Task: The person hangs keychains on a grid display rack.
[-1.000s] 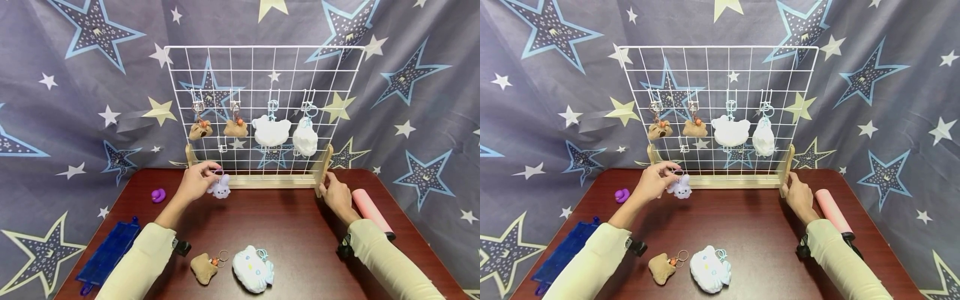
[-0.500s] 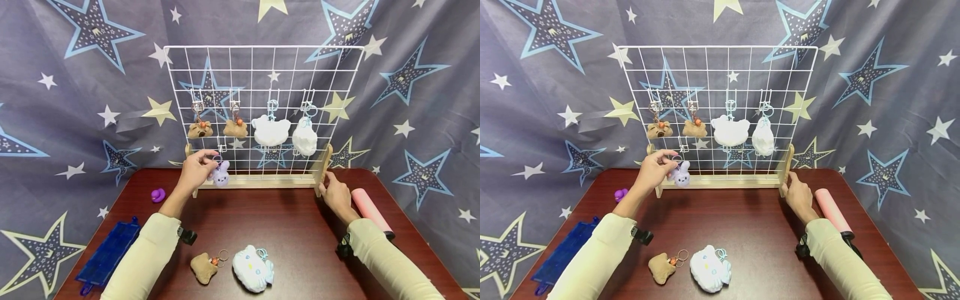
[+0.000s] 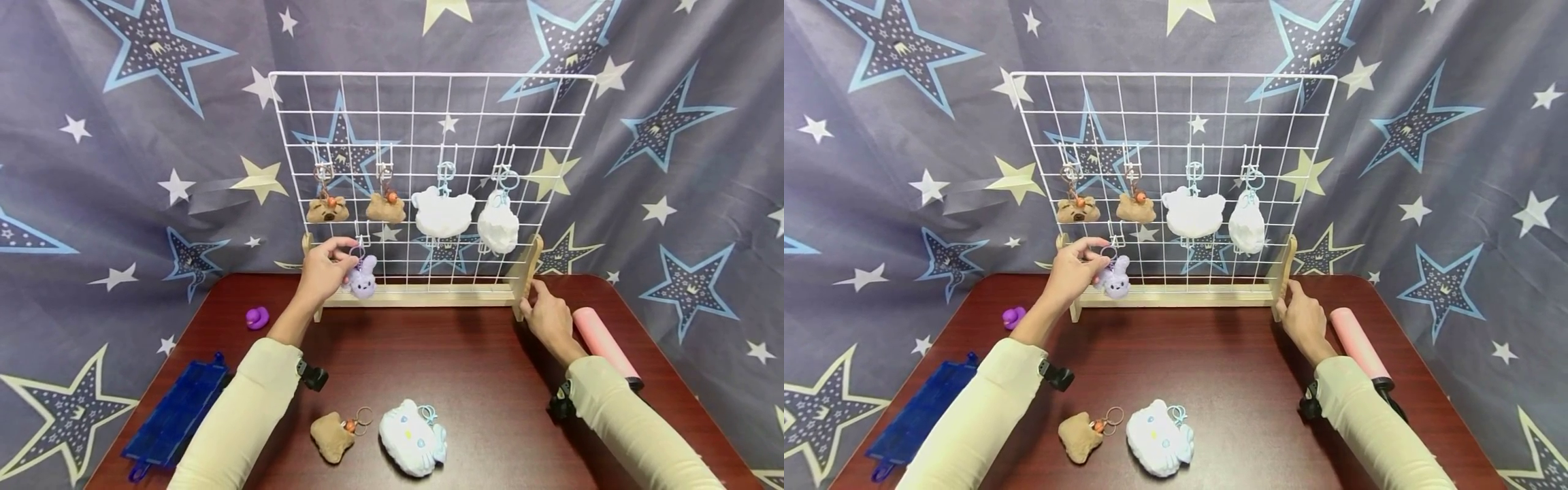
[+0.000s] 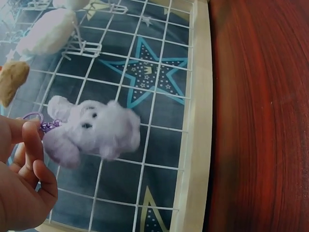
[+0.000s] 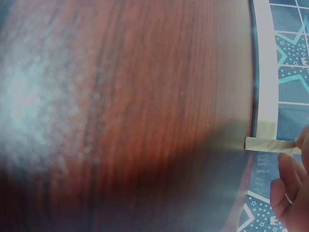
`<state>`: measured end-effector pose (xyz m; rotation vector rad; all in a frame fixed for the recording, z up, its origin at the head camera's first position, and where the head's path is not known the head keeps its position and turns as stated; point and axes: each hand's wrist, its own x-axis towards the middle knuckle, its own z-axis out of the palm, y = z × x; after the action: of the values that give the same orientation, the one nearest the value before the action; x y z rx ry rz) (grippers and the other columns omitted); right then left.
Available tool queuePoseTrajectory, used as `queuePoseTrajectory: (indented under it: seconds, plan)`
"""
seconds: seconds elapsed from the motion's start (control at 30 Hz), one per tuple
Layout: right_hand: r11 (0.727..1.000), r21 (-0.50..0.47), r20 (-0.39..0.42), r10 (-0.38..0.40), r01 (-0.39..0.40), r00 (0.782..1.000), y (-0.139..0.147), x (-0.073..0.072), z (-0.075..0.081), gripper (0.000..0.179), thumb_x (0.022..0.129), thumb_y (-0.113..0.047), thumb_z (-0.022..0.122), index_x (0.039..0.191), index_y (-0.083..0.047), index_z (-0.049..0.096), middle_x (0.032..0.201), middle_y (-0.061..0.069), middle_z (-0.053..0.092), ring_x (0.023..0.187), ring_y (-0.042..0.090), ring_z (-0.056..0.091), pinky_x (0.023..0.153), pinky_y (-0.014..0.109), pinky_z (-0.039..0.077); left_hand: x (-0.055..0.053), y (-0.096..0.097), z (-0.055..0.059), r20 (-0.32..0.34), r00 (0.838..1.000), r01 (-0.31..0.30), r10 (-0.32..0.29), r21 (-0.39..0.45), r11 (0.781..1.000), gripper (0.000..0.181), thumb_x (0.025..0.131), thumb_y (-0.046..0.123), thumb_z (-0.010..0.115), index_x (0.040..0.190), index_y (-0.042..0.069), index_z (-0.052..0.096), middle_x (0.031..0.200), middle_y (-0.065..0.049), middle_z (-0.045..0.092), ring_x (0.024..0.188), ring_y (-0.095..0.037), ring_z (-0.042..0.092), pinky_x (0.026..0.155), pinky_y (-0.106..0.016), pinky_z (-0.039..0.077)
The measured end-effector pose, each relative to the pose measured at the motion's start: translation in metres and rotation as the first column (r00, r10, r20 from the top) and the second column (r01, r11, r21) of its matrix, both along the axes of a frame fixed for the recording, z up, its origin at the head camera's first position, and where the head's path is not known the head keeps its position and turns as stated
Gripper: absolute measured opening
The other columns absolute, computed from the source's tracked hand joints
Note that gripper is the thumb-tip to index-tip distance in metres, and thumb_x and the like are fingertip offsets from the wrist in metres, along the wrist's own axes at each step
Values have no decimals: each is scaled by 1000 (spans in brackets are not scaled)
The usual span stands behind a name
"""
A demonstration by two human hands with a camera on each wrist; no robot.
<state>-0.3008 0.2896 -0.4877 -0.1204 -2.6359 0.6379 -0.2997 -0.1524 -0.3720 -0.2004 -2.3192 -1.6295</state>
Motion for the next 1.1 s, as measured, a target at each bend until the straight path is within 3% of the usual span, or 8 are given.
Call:
queuePoseTrajectory:
  seconds: [0.2, 0.5, 0.63, 0.9, 1.1]
  plan:
    - [1000, 4, 3, 7, -7, 1000, 0, -2, -2, 41, 91, -24, 64, 131, -16, 58, 96, 19, 76, 84, 52, 68, 66, 61, 48, -2, 0, -1, 36, 999, -2, 0, 42, 999, 27, 87, 2, 71, 114, 6, 72, 73, 1, 65, 48, -8, 55, 48, -21, 50]
    - [1000, -3, 12, -3, 3, 1000, -1, -1, -1, 41, 92, -25, 63, 132, -16, 57, 98, 20, 76, 86, 53, 69, 68, 61, 49, -7, 0, -2, 55, 998, 5, -9, 66, 998, 29, 87, 4, 71, 116, 8, 72, 70, 6, 63, 49, -5, 52, 47, -18, 46]
    - [1000, -5, 19, -5, 5, 1000, -2, -1, -2, 42, 92, -26, 63, 132, -17, 57, 98, 20, 76, 87, 52, 69, 69, 61, 49, -9, -1, -6, 58, 998, -13, 12, 9, 1000, 36, 87, 7, 73, 123, 10, 70, 77, 1, 68, 59, -4, 56, 52, -19, 47]
    - [1000, 1, -5, -4, 4, 1000, -1, 1, -2, 42, 91, -24, 64, 132, -16, 58, 91, 24, 74, 82, 55, 67, 64, 62, 48, -8, -8, -10, 98, 994, -41, 52, -105, 994, 51, 89, 20, 75, 138, 16, 62, 115, -14, 68, 73, -9, 58, 63, -22, 47]
    - [1000, -1, 3, -2, 2, 1000, 0, 0, 1, 43, 92, -25, 64, 133, -16, 58, 92, 23, 75, 83, 54, 68, 64, 62, 48, -1, -15, -14, 63, 997, -38, 48, -163, 986, 44, 89, 17, 73, 132, 14, 65, 114, -16, 70, 69, -9, 56, 62, -24, 46]
